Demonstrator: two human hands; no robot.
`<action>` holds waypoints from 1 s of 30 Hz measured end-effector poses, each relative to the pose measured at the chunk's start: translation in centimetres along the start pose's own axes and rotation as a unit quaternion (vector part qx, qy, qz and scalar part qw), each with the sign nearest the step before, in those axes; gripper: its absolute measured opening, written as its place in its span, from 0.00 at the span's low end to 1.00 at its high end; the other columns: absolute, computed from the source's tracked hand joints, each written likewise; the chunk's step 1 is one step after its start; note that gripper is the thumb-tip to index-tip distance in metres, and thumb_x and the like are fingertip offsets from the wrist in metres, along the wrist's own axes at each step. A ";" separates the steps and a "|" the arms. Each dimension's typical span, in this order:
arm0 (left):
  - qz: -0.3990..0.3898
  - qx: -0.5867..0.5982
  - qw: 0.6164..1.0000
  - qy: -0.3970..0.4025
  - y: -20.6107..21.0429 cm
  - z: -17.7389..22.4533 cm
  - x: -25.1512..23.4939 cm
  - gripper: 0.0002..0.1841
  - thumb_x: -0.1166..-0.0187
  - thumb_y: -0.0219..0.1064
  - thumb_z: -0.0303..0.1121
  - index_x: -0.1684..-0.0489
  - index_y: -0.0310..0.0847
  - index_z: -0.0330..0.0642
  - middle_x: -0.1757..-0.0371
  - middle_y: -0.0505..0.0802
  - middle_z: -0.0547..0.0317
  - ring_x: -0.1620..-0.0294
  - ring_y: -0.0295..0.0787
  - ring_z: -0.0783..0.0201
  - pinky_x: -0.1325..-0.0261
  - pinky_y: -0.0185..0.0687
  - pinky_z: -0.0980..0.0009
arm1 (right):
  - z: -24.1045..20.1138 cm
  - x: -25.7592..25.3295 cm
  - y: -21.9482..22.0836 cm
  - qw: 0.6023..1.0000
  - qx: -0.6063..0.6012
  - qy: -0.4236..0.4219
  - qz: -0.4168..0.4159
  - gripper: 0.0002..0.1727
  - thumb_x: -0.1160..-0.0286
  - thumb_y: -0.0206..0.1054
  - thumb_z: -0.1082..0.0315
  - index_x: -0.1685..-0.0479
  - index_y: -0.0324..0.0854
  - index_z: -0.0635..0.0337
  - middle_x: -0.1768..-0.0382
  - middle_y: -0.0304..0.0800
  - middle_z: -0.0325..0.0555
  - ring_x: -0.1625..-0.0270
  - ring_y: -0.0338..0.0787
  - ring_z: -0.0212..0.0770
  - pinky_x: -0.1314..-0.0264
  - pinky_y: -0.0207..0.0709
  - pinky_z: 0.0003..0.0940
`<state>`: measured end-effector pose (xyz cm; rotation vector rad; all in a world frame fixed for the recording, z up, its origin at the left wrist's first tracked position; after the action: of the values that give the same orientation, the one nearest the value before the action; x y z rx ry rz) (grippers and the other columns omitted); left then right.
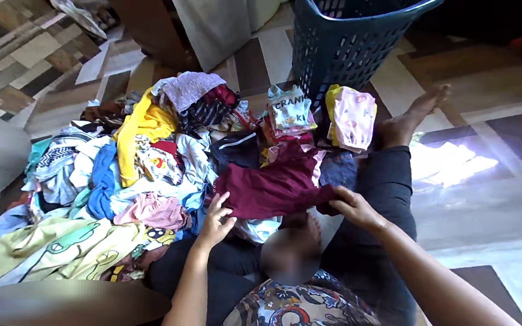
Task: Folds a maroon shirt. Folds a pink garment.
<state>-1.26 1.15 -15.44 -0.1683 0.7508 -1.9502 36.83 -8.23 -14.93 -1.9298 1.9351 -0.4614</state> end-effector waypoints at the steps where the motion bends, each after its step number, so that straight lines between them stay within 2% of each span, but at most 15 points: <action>1: -0.006 0.026 1.000 0.005 -0.1 0.2 -0.5 0.12 0.30 0.65 0.29 0.68 0.89 0.25 0.30 0.86 0.31 0.17 0.70 0.35 0.13 0.59 0.46 | -0.1 -0.5 -0.2 1.000 -0.019 0.012 0.008 0.18 0.23 0.56 0.69 0.44 0.82 0.74 0.52 0.90 0.57 0.48 0.89 0.38 0.41 0.82 0.40; 4: -0.007 0.123 0.992 -0.036 -0.6 0.6 -2.0 0.13 0.27 0.63 0.26 0.56 0.88 0.23 0.41 0.92 0.40 0.30 0.85 0.58 0.24 0.75 0.63 | -1.1 -2.4 -0.8 0.996 -0.072 0.040 0.041 0.15 0.22 0.56 0.73 0.44 0.80 0.73 0.51 0.88 0.54 0.48 0.88 0.37 0.40 0.82 0.41; 6: 0.018 0.146 0.984 -0.103 -0.7 0.6 -2.7 0.12 0.25 0.64 0.26 0.55 0.88 0.25 0.42 0.90 0.45 0.39 0.85 0.67 0.32 0.80 0.69 | -2.2 -3.4 -1.1 0.994 -0.089 0.032 0.052 0.14 0.22 0.57 0.75 0.44 0.80 0.73 0.52 0.88 0.53 0.50 0.88 0.37 0.42 0.83 0.40; 9: 0.087 0.114 0.974 -0.177 -0.9 1.1 -2.5 0.09 0.25 0.68 0.25 0.57 0.88 0.25 0.48 0.89 0.45 0.44 0.84 0.65 0.37 0.80 0.68 | -4.2 -3.7 -1.2 0.994 -0.093 -0.016 0.049 0.12 0.23 0.57 0.75 0.48 0.80 0.71 0.57 0.87 0.46 0.54 0.87 0.29 0.46 0.83 0.33; 12: 0.094 0.220 0.936 -0.259 -0.1 2.7 -0.6 0.06 0.21 0.61 0.23 0.57 0.84 0.31 0.60 0.91 0.61 0.56 0.87 0.74 0.45 0.84 0.72 | -5.0 -3.3 -1.1 0.991 -0.104 -0.075 0.046 0.11 0.25 0.57 0.73 0.50 0.80 0.68 0.59 0.88 0.38 0.56 0.86 0.22 0.47 0.83 0.25; 14: 0.066 0.276 0.904 -0.319 0.8 3.1 0.3 0.11 0.13 0.54 0.28 0.52 0.81 0.29 0.57 0.90 0.57 0.54 0.87 0.70 0.43 0.85 0.68 | -5.3 -3.3 -1.0 0.990 -0.094 -0.095 0.043 0.10 0.23 0.57 0.73 0.51 0.80 0.67 0.60 0.88 0.36 0.56 0.86 0.20 0.47 0.82 0.22; 15: 0.059 0.278 0.897 -0.340 1.2 2.9 0.4 0.14 0.10 0.53 0.31 0.49 0.81 0.28 0.53 0.90 0.53 0.50 0.87 0.67 0.41 0.84 0.65 | -5.4 -3.7 -1.0 0.992 -0.074 -0.090 0.040 0.10 0.22 0.57 0.74 0.50 0.80 0.68 0.59 0.88 0.38 0.56 0.86 0.21 0.47 0.82 0.24; 16: 0.057 0.264 0.896 -0.353 1.3 2.7 0.0 0.17 0.08 0.53 0.34 0.45 0.81 0.26 0.48 0.90 0.48 0.45 0.87 0.64 0.37 0.82 0.63 | -5.6 -4.2 -1.0 0.995 -0.044 -0.073 0.041 0.10 0.21 0.58 0.75 0.48 0.80 0.70 0.57 0.88 0.44 0.55 0.87 0.27 0.46 0.83 0.28; 17: 0.059 0.243 0.899 -0.359 1.2 2.6 -0.8 0.19 0.07 0.52 0.36 0.40 0.80 0.24 0.42 0.89 0.42 0.40 0.85 0.60 0.32 0.80 0.60 | -6.0 -5.0 -1.2 0.998 -0.012 -0.045 0.037 0.11 0.18 0.59 0.76 0.44 0.80 0.73 0.53 0.89 0.54 0.51 0.89 0.37 0.42 0.82 0.38; 19: 0.072 0.201 0.909 -0.358 0.3 2.3 -3.1 0.22 0.07 0.53 0.38 0.33 0.77 0.24 0.34 0.86 0.35 0.33 0.83 0.52 0.27 0.77 0.54 | -6.6 -7.5 -1.7 0.998 0.040 0.001 0.042 0.14 0.15 0.59 0.75 0.37 0.78 0.74 0.45 0.88 0.66 0.41 0.89 0.55 0.34 0.79 0.57; 21: 0.116 0.167 0.920 -0.336 -1.5 2.2 -5.8 0.23 0.09 0.57 0.40 0.31 0.77 0.26 0.34 0.86 0.33 0.33 0.83 0.47 0.28 0.75 0.47 | -7.7 -10.2 -2.9 0.995 0.075 0.012 0.071 0.16 0.14 0.58 0.73 0.34 0.77 0.74 0.43 0.87 0.69 0.38 0.88 0.62 0.32 0.76 0.63; 22: 0.152 0.152 0.927 -0.306 -2.7 2.3 -7.2 0.22 0.10 0.60 0.40 0.34 0.79 0.26 0.37 0.87 0.35 0.37 0.84 0.48 0.31 0.77 0.47 | -8.8 -11.2 -3.6 0.992 0.086 0.002 0.095 0.17 0.14 0.58 0.73 0.34 0.77 0.74 0.43 0.87 0.71 0.38 0.87 0.64 0.33 0.75 0.65; 24: 0.228 0.144 0.937 -0.223 -5.2 3.9 -9.9 0.18 0.12 0.62 0.36 0.40 0.82 0.26 0.42 0.89 0.42 0.42 0.85 0.59 0.33 0.78 0.55 | -11.6 -12.2 -4.8 0.979 0.106 -0.068 0.159 0.16 0.14 0.58 0.72 0.37 0.79 0.74 0.43 0.88 0.69 0.38 0.88 0.62 0.31 0.76 0.60; 27: 0.313 0.165 0.931 -0.086 -8.3 7.4 -11.5 0.11 0.15 0.63 0.30 0.48 0.84 0.30 0.54 0.92 0.58 0.51 0.87 0.74 0.39 0.84 0.67 | -15.0 -11.7 -5.8 0.923 0.115 -0.263 0.257 0.15 0.16 0.58 0.73 0.43 0.83 0.75 0.46 0.90 0.66 0.37 0.88 0.56 0.28 0.76 0.49; 30: 0.323 0.141 0.936 -0.022 -9.3 8.3 -9.2 0.09 0.14 0.63 0.32 0.50 0.84 0.35 0.54 0.91 0.65 0.50 0.88 0.76 0.38 0.85 0.68 | -15.4 -9.8 -5.8 0.882 0.148 -0.364 0.261 0.13 0.14 0.58 0.72 0.47 0.83 0.74 0.41 0.89 0.65 0.27 0.83 0.58 0.18 0.70 0.53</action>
<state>-0.25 8.25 -1.71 0.1923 0.4125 -1.3918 34.53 1.04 1.59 -1.0778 1.6345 0.1217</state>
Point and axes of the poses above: each hand's wrist, its own x-axis away from the middle knuckle, its own y-axis out of the palm, z = x × y, the point moved 3 cm from there along -x, towards the middle knuckle
